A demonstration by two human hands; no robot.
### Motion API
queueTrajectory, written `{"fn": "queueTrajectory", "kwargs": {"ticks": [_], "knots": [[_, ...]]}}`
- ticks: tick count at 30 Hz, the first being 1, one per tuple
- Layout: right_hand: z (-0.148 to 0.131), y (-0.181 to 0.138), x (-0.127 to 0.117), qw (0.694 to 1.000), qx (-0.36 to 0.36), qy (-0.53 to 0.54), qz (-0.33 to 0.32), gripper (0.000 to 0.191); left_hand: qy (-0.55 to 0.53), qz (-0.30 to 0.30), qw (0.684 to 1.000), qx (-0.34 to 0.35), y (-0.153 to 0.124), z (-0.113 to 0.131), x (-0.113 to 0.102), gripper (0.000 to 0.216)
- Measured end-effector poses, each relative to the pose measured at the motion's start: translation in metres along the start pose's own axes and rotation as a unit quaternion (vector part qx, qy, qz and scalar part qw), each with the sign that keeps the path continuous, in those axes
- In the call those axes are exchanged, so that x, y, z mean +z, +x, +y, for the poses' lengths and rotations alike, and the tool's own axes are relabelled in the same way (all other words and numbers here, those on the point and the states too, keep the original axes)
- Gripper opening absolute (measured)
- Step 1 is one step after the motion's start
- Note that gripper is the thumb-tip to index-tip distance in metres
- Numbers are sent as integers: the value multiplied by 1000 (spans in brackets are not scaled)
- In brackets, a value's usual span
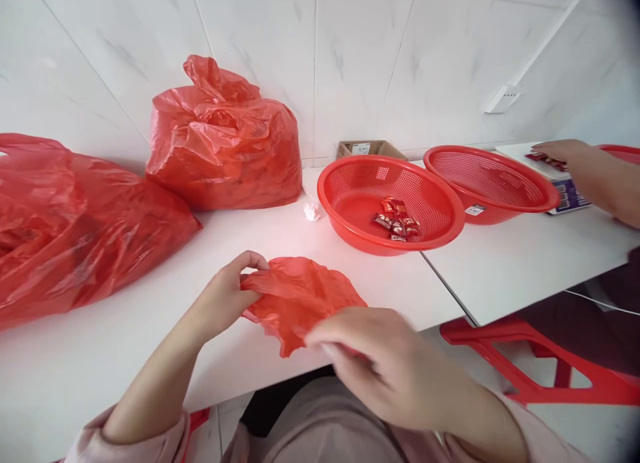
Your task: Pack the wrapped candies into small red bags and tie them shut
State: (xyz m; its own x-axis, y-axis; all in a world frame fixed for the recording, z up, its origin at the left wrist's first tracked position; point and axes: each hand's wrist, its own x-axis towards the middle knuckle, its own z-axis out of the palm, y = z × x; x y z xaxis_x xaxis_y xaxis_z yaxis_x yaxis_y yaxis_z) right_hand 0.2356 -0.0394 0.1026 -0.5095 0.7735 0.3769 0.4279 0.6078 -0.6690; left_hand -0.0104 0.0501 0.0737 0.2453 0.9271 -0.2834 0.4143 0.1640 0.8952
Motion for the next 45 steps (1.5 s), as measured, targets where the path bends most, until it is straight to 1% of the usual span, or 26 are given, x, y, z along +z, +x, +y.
{"fn": "queueTrajectory", "kwargs": {"ticks": [1,2,4,6,8,10,12,13,15,17,19,20,22,24,25,28,30,32,34,36,37,38,39,41,42,45], "knots": [[10,10,13,998,7,-29,-56,34,-10,-19,1000,10,-1,2,3,32],[23,19,24,994,13,-71,-78,35,-20,-42,999,20,-2,3,6,31],[52,37,41,984,14,-153,-88,39,-37,-97,994,38,-5,6,11,28],[76,48,47,970,12,-223,-92,40,-54,-147,987,46,-9,6,10,25],[91,53,42,953,28,-282,-111,38,-89,-166,981,50,-12,4,2,22],[98,51,30,937,79,-309,-142,44,-142,-147,978,48,-12,-2,-13,23],[100,45,16,927,161,-286,-182,66,-163,-94,981,46,-9,-10,-30,24],[99,42,9,922,200,-265,-198,73,-137,-57,988,52,-6,-15,-37,24],[96,37,-3,911,256,-239,-219,76,-5,26,995,93,-1,-25,-44,16],[88,34,-11,900,272,-252,-228,71,164,80,970,158,3,-32,-41,10],[78,34,-13,903,235,-274,-234,59,282,97,931,212,7,-37,-30,20],[73,36,-12,912,192,-275,-236,51,310,103,917,229,8,-37,-23,25],[65,40,-5,935,74,-265,-223,35,327,119,905,244,10,-37,-11,30],[61,48,5,941,-30,-266,-204,31,313,118,912,239,12,-33,-3,30],[62,53,10,937,-62,-280,-198,31,303,105,919,228,13,-31,0,29],[73,66,20,914,-93,-329,-218,32,272,60,941,192,13,-23,1,28],[84,70,21,907,-64,-342,-238,35,263,42,945,190,12,-20,-1,27],[94,67,17,912,7,-323,-253,43,303,46,934,185,12,-20,-5,31],[101,60,11,916,102,-281,-269,65,395,88,902,149,12,-22,-8,46],[102,53,5,910,175,-240,-291,86,483,136,860,98,14,-24,-10,60],[101,50,3,905,195,-229,-301,91,508,147,845,77,16,-25,-11,64],[99,48,0,901,205,-224,-309,93,516,143,842,63,18,-26,-13,66],[96,47,-2,898,208,-223,-318,90,508,126,850,57,20,-26,-15,67],[89,48,-9,897,206,-214,-326,78,452,66,887,65,24,-26,-21,70],[83,48,-15,905,196,-198,-322,70,415,34,906,76,25,-25,-24,69],[55,50,-44,956,111,-58,-266,44,324,-36,938,113,26,-24,-33,61]]}}
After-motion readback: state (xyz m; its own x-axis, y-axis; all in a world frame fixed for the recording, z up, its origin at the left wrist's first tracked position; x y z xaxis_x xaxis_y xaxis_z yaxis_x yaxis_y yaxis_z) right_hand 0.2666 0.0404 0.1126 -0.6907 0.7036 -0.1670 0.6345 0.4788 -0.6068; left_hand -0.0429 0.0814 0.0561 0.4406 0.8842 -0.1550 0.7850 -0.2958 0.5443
